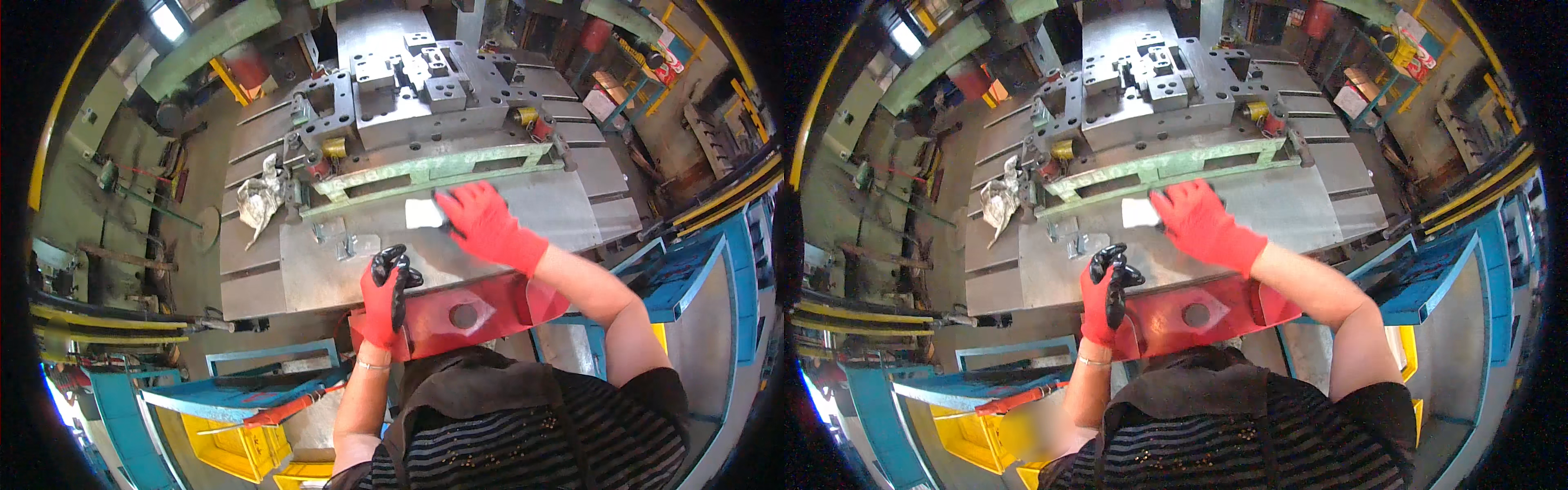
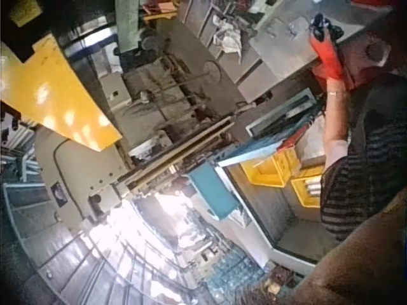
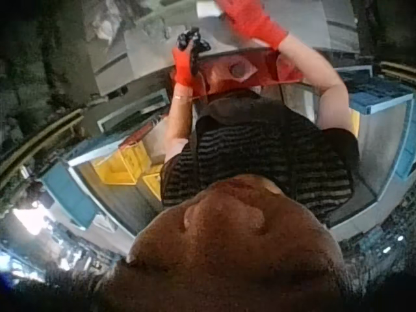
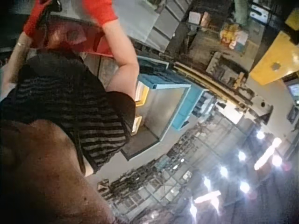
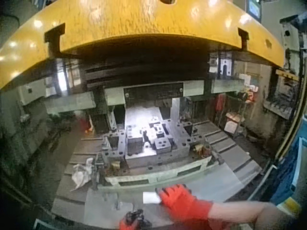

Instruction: The person operates an industrial metal press to stamp small metal components.

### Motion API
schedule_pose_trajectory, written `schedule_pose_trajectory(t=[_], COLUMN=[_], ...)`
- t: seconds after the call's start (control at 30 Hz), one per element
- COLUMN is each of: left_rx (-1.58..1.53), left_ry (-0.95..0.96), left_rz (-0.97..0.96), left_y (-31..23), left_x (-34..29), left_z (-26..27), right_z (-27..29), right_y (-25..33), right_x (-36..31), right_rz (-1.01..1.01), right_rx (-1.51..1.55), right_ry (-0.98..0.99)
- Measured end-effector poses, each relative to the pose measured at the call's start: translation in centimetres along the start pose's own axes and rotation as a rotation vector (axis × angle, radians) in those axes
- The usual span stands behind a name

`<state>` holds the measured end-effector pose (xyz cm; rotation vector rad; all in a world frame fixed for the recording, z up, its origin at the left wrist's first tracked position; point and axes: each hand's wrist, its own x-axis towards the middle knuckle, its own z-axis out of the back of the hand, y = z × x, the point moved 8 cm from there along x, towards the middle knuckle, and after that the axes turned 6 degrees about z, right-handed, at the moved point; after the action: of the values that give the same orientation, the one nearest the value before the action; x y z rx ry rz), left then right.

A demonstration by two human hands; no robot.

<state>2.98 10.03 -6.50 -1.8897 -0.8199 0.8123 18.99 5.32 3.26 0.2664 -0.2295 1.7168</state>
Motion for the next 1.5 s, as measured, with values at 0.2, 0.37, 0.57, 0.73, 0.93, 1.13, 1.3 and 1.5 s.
schedule_pose_trajectory(t=[0.2,0.37,0.57,0.73,0.93,1.13,1.3,1.5], left_rx=[0.108,0.143,-0.032,0.021,0.113,0.257,0.217,0.186], left_ry=[-0.117,-0.198,-0.364,-0.383,-0.382,-0.348,-0.396,-0.555], left_rz=[-0.014,-0.016,0.029,-0.009,-0.020,-0.069,-0.134,-0.224], left_y=[0.1,1.8,2.7,2.1,1.7,1.8,0.8,3.6], left_x=[-0.9,-2.5,-4.9,-5.0,-3.7,-3.2,-5.1,-9.4], left_z=[3.9,7.7,11.6,12.3,11.7,10.4,10.6,16.5], right_z=[5.5,3.8,0.8,0.1,-0.3,-1.0,2.9,6.8], right_y=[-10.9,-19.2,-20.8,-20.8,-22.3,-23.9,-20.2,-17.9], right_x=[10.5,18.1,22.5,23.2,24.3,24.7,19.5,-2.2], right_rz=[-0.074,-0.102,-0.150,-0.066,-0.089,-0.150,-0.153,-0.222], right_rx=[-0.288,-0.397,-0.381,-0.373,-0.159,0.063,-0.116,0.140], right_ry=[-0.154,-0.077,0.160,0.137,0.116,0.136,-0.174,-0.548])
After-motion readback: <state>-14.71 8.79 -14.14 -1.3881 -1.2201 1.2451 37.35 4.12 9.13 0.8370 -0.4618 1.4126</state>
